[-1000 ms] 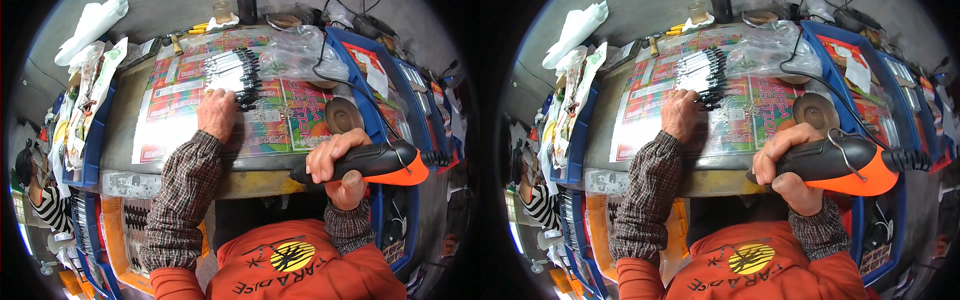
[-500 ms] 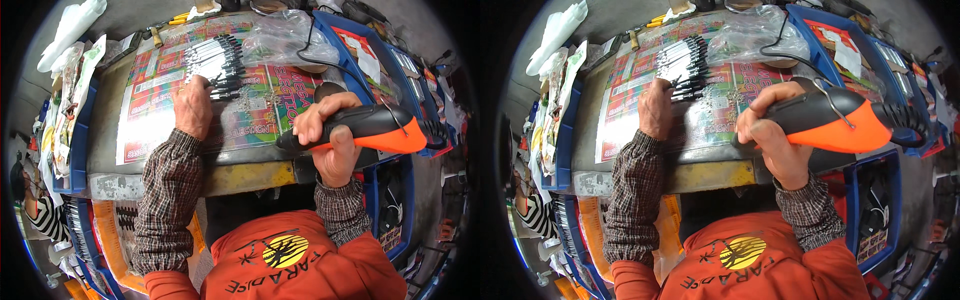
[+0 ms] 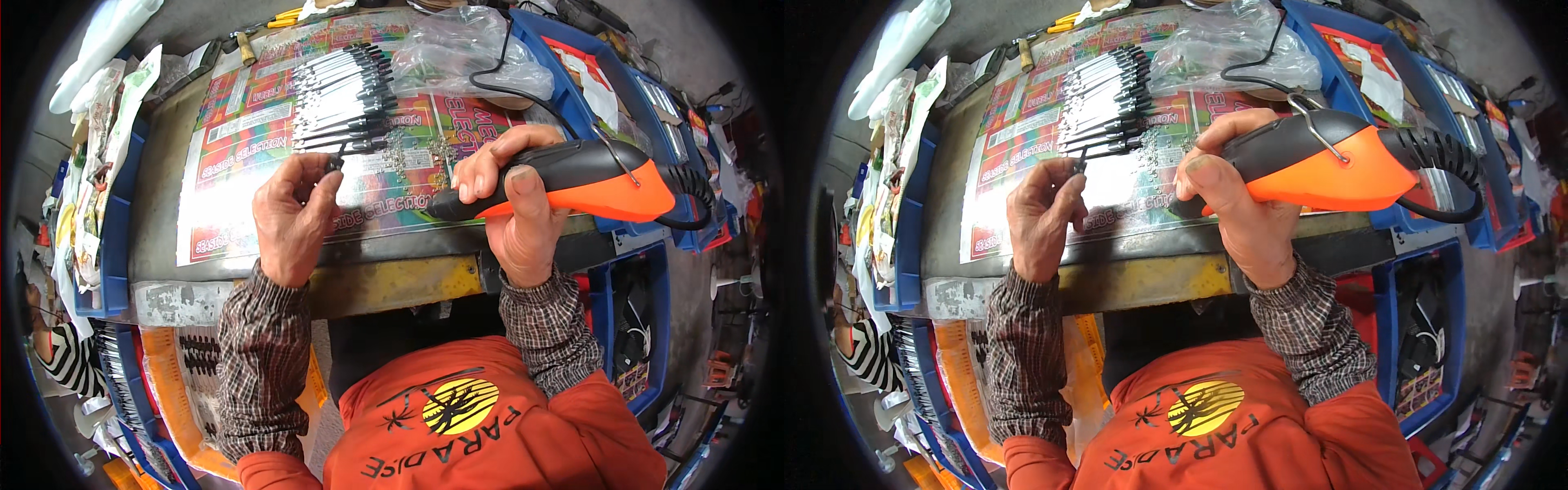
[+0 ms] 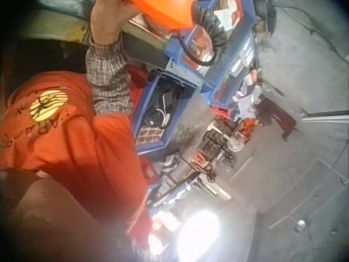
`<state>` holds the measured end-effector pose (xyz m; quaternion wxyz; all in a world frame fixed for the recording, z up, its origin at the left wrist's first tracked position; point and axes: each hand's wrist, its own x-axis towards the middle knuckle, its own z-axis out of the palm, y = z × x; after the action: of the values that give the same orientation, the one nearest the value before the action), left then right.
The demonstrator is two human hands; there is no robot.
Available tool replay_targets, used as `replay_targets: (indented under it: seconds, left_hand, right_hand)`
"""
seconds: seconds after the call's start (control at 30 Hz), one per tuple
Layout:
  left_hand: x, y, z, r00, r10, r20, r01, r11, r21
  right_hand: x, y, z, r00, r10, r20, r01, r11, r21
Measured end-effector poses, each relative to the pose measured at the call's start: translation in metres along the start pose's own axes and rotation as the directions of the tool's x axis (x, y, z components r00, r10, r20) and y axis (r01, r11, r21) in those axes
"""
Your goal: The person assembles or finishes small plastic components using a handheld power tool at an industrial workstation.
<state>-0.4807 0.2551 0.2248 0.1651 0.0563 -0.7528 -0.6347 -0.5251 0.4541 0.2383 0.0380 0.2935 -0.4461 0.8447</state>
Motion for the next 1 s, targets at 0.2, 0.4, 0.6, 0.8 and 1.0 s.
replay_targets:
  seconds: [0.2,0.4,0.6,0.8,1.0]
  left_hand:
    - [-0.027,0.003,0.001,0.998,-0.047,0.041,0.044,0.998,0.051]
    - [-0.052,0.005,0.015,0.968,0.217,0.123,-0.248,0.890,0.382]
    - [-0.068,-0.005,0.028,0.849,0.476,0.228,-0.517,0.666,0.538]
    - [-0.072,-0.020,0.033,0.768,0.590,0.250,-0.610,0.554,0.566]
    - [-0.074,-0.019,0.034,0.735,0.631,0.247,-0.630,0.501,0.594]
  right_hand:
    - [0.001,0.001,0.004,1.000,0.002,0.000,-0.002,0.993,-0.115]
    - [0.001,0.000,-0.001,0.999,-0.035,-0.002,0.035,0.998,0.060]
    - [-0.003,-0.012,-0.002,1.000,0.030,0.005,-0.030,0.987,0.159]
    - [-0.008,-0.019,0.000,0.999,0.019,0.049,-0.027,0.985,0.172]
    - [-0.011,-0.026,0.009,0.998,0.059,0.023,-0.061,0.994,0.088]
